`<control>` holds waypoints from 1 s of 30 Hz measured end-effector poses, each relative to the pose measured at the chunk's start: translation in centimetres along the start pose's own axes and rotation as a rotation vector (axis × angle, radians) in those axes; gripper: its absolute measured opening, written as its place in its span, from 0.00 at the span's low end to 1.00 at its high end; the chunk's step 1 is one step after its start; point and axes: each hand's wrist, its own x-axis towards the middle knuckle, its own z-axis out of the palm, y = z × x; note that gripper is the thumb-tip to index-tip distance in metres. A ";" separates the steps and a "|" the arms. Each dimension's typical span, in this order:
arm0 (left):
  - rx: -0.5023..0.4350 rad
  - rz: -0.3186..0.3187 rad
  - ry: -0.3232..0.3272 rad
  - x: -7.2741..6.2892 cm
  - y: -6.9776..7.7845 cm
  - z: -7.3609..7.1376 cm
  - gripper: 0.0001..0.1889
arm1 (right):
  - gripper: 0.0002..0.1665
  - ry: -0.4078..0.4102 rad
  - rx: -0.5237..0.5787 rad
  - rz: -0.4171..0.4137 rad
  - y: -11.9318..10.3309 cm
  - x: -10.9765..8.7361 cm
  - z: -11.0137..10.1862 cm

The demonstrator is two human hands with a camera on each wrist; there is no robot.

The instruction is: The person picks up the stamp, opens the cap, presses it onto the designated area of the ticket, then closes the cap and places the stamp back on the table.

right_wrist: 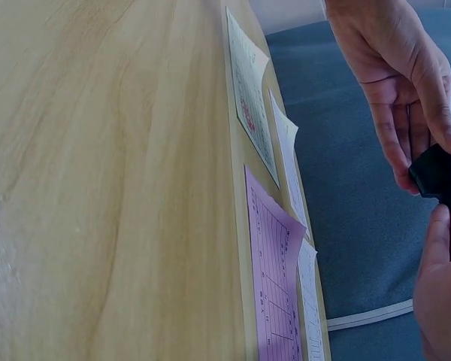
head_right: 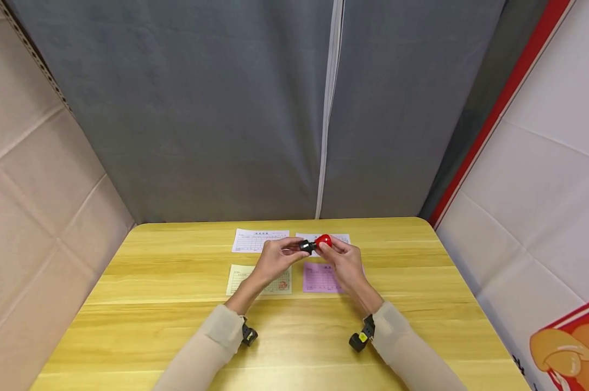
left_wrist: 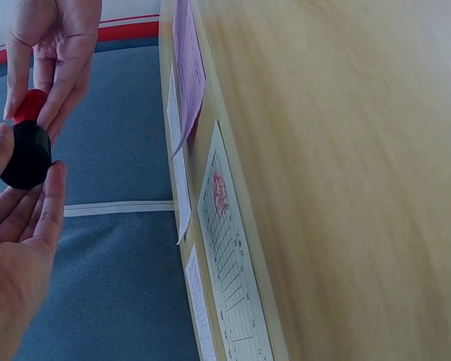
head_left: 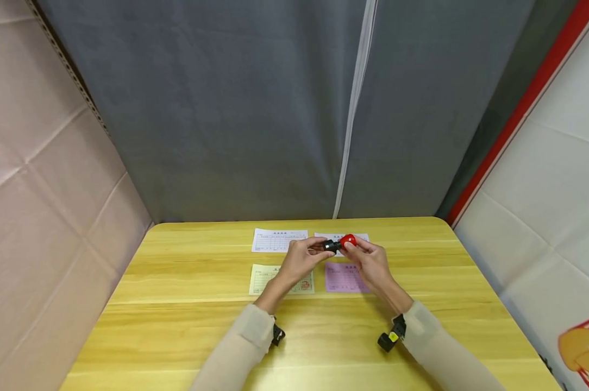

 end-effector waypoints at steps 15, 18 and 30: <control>0.005 -0.016 -0.025 0.4 -0.3 0.1 0.24 | 0.32 0.036 0.000 0.002 -0.4 0.5 0.1; 0.008 -0.006 -0.029 0.5 -0.4 0.1 0.25 | 0.32 0.039 -0.011 -0.004 -0.7 0.7 0.0; 0.134 0.028 -0.064 0.2 -0.9 -1.3 0.30 | 0.30 -0.002 -0.087 -0.014 -2.1 1.3 -1.0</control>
